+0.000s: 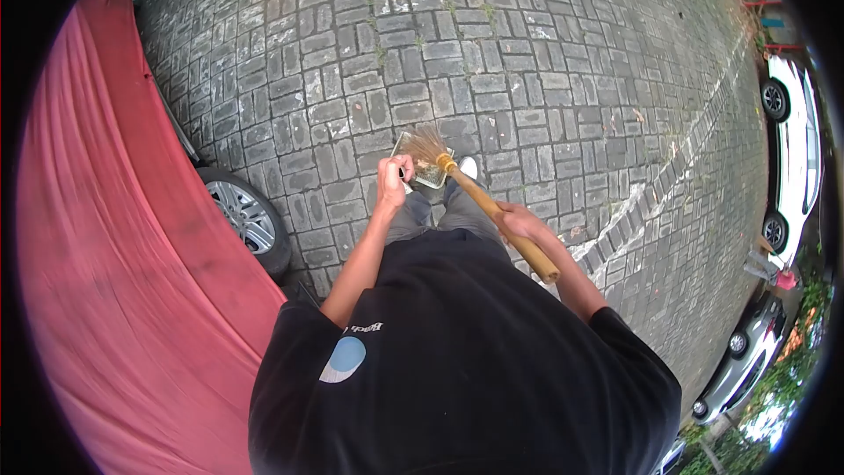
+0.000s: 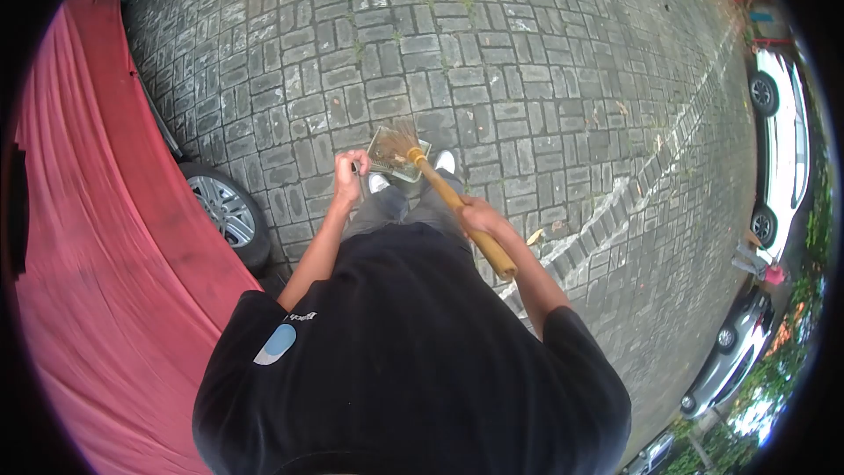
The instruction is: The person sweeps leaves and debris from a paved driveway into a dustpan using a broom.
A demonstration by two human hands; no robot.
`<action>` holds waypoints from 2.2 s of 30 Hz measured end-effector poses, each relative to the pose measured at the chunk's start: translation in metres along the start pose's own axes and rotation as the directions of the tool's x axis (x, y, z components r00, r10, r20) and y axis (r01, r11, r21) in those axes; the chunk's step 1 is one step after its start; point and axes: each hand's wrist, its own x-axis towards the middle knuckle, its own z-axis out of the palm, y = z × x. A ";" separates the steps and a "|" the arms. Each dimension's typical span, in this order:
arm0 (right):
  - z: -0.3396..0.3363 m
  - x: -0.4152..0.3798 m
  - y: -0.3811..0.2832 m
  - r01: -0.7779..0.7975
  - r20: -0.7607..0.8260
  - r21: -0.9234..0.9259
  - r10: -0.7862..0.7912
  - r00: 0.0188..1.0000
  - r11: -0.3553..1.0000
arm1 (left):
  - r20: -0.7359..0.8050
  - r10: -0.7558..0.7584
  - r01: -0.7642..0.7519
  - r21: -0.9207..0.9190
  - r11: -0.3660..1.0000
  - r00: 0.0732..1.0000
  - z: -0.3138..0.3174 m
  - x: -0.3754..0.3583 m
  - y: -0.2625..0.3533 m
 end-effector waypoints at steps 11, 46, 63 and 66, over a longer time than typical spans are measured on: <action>0.023 0.024 -0.097 0.197 -0.152 0.089 -0.182 0.971 0.976 | -0.464 -0.035 -0.168 -0.389 0.906 0.885 -0.107 -0.019 0.042; -0.143 0.183 -0.377 0.191 0.126 -0.129 -0.175 0.977 0.973 | -0.966 -0.122 -0.345 -0.197 0.917 0.229 -0.156 0.176 0.067; 0.116 0.333 -0.355 0.365 0.342 -0.579 -0.189 0.920 0.729 | -0.987 -0.097 -0.477 -0.025 0.878 -0.127 -0.197 0.022 0.067; 0.130 0.340 -0.329 0.393 0.451 -0.680 -0.071 0.890 0.619 | -0.994 -0.091 -0.468 -0.053 0.882 -0.057 -0.212 0.005 0.039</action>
